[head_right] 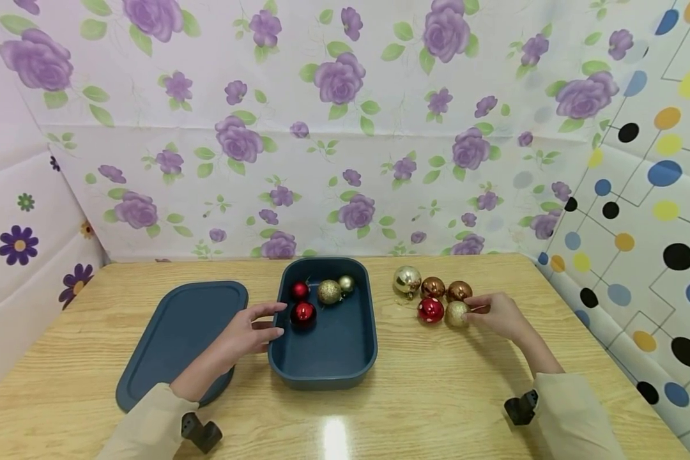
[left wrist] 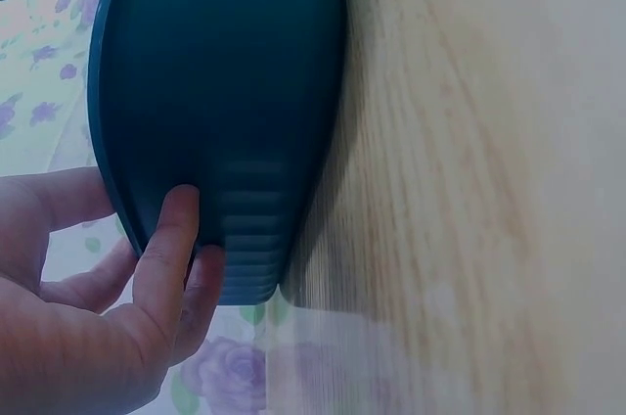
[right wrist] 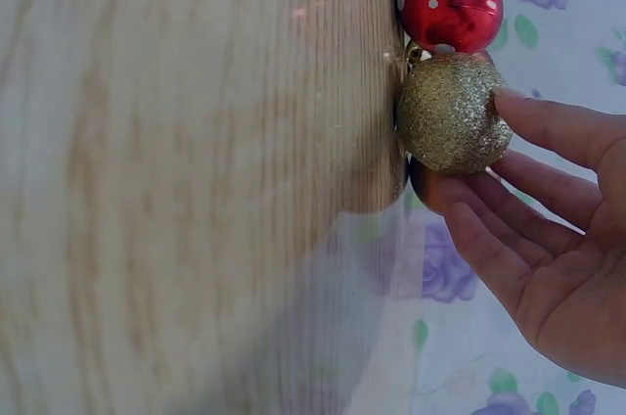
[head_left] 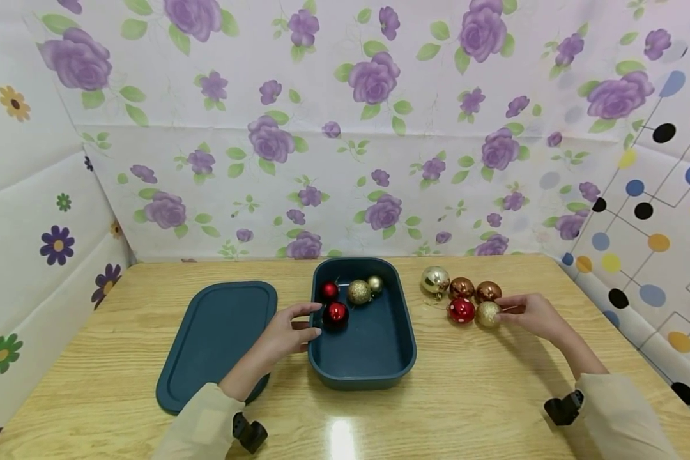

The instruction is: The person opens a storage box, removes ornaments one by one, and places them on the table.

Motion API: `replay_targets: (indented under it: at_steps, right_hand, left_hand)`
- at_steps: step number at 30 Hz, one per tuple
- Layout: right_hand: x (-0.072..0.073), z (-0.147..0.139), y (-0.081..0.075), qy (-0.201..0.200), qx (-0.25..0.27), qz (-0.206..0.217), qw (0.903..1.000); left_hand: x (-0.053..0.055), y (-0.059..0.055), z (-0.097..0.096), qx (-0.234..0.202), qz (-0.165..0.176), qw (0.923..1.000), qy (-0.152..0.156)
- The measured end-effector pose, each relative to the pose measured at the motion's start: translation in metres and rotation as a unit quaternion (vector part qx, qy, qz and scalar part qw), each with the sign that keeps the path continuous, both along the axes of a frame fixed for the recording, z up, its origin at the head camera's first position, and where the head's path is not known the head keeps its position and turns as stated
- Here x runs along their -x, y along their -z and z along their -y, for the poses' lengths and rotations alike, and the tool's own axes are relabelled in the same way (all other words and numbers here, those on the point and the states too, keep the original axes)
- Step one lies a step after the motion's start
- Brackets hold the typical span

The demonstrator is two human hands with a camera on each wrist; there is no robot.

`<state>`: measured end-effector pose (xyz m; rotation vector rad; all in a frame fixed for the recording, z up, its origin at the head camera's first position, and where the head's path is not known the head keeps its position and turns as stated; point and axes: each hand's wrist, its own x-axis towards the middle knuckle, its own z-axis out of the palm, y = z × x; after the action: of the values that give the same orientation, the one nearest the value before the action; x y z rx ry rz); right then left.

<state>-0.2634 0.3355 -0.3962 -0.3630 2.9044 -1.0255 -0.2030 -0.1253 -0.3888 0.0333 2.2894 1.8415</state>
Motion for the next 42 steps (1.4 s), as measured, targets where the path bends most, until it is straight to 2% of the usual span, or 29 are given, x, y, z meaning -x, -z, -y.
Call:
replay_targets:
  at_steps: [15,24,33,42]
  right_hand:
    - [-0.004,0.004,-0.004,0.007,0.005,0.017,0.9998]
    - [-0.009,0.013,-0.026,-0.004,-0.001,-0.057,0.9984]
    - [-0.004,0.063,-0.048,-0.049,0.052,-0.059,0.9957]
    - [0.004,0.124,-0.052,-0.125,0.078,-0.057,0.9875]
  left_hand:
    - [0.000,0.000,-0.001,0.003,-0.001,1.0000,0.001]
    - [0.000,0.000,-0.001,-0.003,0.002,1.0000,-0.002]
    - [0.000,-0.002,0.000,-0.007,0.005,1.0000,-0.003]
    - [-0.001,-0.001,-0.001,-0.003,0.004,1.0000,0.002]
